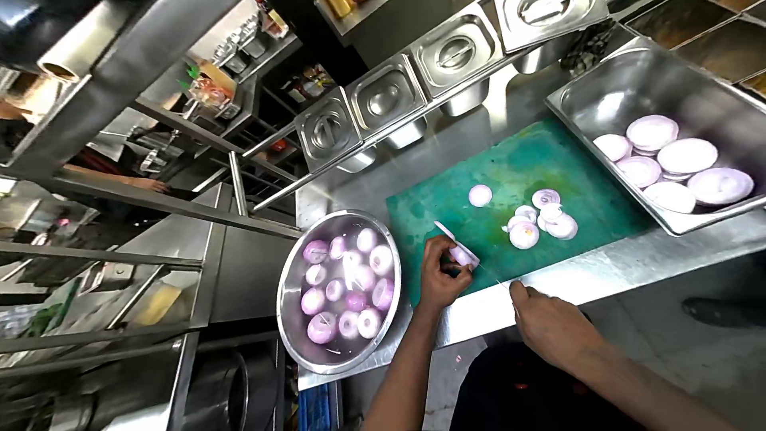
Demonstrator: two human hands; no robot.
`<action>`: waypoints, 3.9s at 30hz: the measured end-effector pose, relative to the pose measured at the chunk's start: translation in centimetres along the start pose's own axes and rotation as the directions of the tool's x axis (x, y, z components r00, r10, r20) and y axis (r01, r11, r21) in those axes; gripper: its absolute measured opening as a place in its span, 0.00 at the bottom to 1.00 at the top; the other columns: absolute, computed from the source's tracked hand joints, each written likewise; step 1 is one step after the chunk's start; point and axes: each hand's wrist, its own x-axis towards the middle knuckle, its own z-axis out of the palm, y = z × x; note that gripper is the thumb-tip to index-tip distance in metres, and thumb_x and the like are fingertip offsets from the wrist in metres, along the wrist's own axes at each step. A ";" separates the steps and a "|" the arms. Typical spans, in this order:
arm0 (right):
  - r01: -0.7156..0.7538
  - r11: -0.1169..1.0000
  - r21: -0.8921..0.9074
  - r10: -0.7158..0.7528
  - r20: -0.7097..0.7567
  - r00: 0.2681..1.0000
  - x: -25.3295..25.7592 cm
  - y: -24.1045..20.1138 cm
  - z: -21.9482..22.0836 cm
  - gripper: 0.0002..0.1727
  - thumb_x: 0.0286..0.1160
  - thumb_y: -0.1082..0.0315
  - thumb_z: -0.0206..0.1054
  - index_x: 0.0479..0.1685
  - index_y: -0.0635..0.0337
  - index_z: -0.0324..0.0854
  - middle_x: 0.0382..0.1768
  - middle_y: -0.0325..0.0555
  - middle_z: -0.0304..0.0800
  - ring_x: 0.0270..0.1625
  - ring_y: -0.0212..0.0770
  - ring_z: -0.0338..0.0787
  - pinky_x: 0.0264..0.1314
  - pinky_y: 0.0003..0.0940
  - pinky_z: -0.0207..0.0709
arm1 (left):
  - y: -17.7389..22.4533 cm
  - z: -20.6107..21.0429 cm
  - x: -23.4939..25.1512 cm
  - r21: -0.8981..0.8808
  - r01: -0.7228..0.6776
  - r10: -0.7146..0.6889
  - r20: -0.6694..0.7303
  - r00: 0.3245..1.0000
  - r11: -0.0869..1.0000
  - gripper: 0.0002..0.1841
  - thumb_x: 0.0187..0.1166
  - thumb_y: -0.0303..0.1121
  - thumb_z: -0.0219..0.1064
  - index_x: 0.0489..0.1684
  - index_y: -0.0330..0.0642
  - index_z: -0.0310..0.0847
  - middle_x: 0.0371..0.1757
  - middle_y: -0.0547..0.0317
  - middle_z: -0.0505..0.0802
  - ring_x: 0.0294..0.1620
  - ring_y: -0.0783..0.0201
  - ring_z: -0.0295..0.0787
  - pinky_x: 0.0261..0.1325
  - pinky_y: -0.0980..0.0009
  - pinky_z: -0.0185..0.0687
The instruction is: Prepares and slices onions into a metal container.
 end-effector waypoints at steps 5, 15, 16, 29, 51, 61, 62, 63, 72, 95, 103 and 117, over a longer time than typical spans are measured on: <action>-0.047 0.998 0.031 0.045 0.083 0.996 -0.2 0.8 0.8 0.17 0.88 0.65 0.52 0.68 0.62 0.71 0.49 0.61 0.88 0.50 0.63 0.93 0.49 0.57 0.86 | -0.1 0.1 -0.1 -0.002 -0.026 0.026 -0.015 1.000 1.000 0.26 0.54 0.34 0.81 0.55 0.49 0.81 0.62 0.56 0.82 0.48 0.66 0.87 0.37 0.70 0.92; 0.007 0.964 0.267 -0.023 0.058 0.998 -4.1 8.2 5.6 0.20 0.87 0.54 0.54 0.61 0.60 0.74 0.33 0.58 0.88 0.38 0.63 0.92 0.40 0.62 0.84 | -1.2 0.5 -0.7 0.099 -0.107 0.124 -0.185 0.975 0.989 0.21 0.55 0.40 0.82 0.44 0.49 0.77 0.51 0.61 0.86 0.55 0.65 0.83 0.56 0.66 0.82; 0.001 0.943 0.332 -0.035 0.095 0.995 -3.8 8.4 5.2 0.21 0.87 0.52 0.55 0.64 0.60 0.74 0.34 0.58 0.87 0.39 0.62 0.91 0.42 0.62 0.83 | -1.1 0.7 -0.7 0.073 -0.105 0.120 -0.239 0.964 0.992 0.18 0.56 0.38 0.80 0.39 0.50 0.77 0.44 0.64 0.86 0.48 0.67 0.83 0.52 0.69 0.82; -0.048 0.984 0.172 0.017 0.176 0.984 -0.9 2.8 2.6 0.21 0.88 0.53 0.52 0.68 0.57 0.71 0.45 0.59 0.89 0.49 0.63 0.93 0.48 0.62 0.84 | -1.3 -1.6 -0.9 -0.179 -0.045 0.022 -0.127 0.992 0.983 0.24 0.60 0.31 0.78 0.60 0.49 0.82 0.68 0.57 0.79 0.56 0.66 0.85 0.46 0.72 0.90; 0.099 0.990 -0.105 -0.130 -0.355 0.926 -1.7 0.6 2.9 0.12 0.80 0.62 0.59 0.52 0.60 0.80 0.32 0.54 0.89 0.25 0.57 0.92 0.21 0.51 0.83 | -1.0 -2.2 -0.2 -0.019 0.043 -0.045 -0.079 0.996 0.999 0.26 0.56 0.35 0.79 0.56 0.53 0.76 0.61 0.58 0.79 0.43 0.67 0.85 0.36 0.70 0.89; 0.046 0.999 -0.009 -0.046 -0.009 0.999 0.6 -1.7 -0.2 0.16 0.89 0.62 0.51 0.64 0.61 0.74 0.44 0.59 0.90 0.44 0.61 0.94 0.43 0.55 0.86 | -1.4 -1.9 -0.3 -0.038 -0.014 0.010 -0.103 0.995 0.999 0.26 0.55 0.34 0.79 0.57 0.48 0.78 0.61 0.56 0.80 0.49 0.65 0.87 0.40 0.68 0.92; 0.048 0.999 -0.011 -0.048 0.017 0.999 1.3 -2.1 -0.5 0.16 0.90 0.62 0.51 0.64 0.61 0.73 0.45 0.58 0.89 0.46 0.60 0.94 0.45 0.54 0.86 | -1.5 -1.9 -0.3 -0.038 -0.024 0.020 -0.105 0.994 0.999 0.27 0.55 0.34 0.79 0.57 0.47 0.78 0.61 0.55 0.80 0.50 0.64 0.87 0.40 0.67 0.92; 0.050 0.999 -0.018 -0.050 0.031 0.998 1.7 -2.3 -0.7 0.16 0.90 0.61 0.50 0.64 0.60 0.73 0.45 0.56 0.89 0.47 0.59 0.94 0.46 0.53 0.86 | -1.6 -1.9 -0.3 -0.037 -0.032 0.028 -0.108 0.994 0.999 0.27 0.56 0.34 0.79 0.57 0.47 0.78 0.61 0.55 0.80 0.51 0.64 0.87 0.41 0.67 0.92; 0.017 0.999 -0.050 -0.025 -0.165 0.986 -4.2 3.7 6.3 0.16 0.82 0.63 0.59 0.60 0.64 0.78 0.32 0.59 0.90 0.28 0.63 0.93 0.26 0.58 0.85 | -1.4 -1.9 -0.3 -0.047 -0.047 0.041 -0.122 0.992 0.998 0.26 0.57 0.32 0.80 0.58 0.47 0.78 0.62 0.55 0.79 0.52 0.65 0.86 0.42 0.69 0.92; 0.052 0.998 -0.043 -0.056 -0.099 0.994 0.2 -2.0 0.9 0.14 0.87 0.63 0.54 0.59 0.61 0.76 0.38 0.56 0.90 0.36 0.59 0.94 0.35 0.53 0.86 | -1.1 -2.5 -0.6 -0.022 -0.038 0.036 -0.095 0.995 0.999 0.25 0.57 0.31 0.81 0.56 0.49 0.78 0.62 0.55 0.80 0.54 0.62 0.86 0.43 0.66 0.94; 0.031 0.999 -0.039 -0.028 0.065 0.997 2.7 -3.1 -0.3 0.15 0.90 0.62 0.50 0.64 0.59 0.71 0.44 0.56 0.89 0.47 0.59 0.94 0.47 0.52 0.86 | -1.7 -2.2 -0.6 -0.048 -0.057 0.050 -0.134 0.990 0.997 0.25 0.56 0.31 0.81 0.55 0.46 0.80 0.61 0.55 0.81 0.55 0.62 0.87 0.45 0.65 0.95; 0.070 0.929 0.364 -0.109 0.090 0.990 -3.1 6.4 3.4 0.21 0.86 0.52 0.55 0.62 0.60 0.74 0.31 0.55 0.86 0.35 0.59 0.91 0.39 0.59 0.83 | -2.0 -2.4 -0.6 -0.071 -0.030 0.018 -0.157 0.987 0.997 0.26 0.56 0.32 0.80 0.58 0.50 0.79 0.62 0.57 0.81 0.55 0.62 0.86 0.44 0.66 0.93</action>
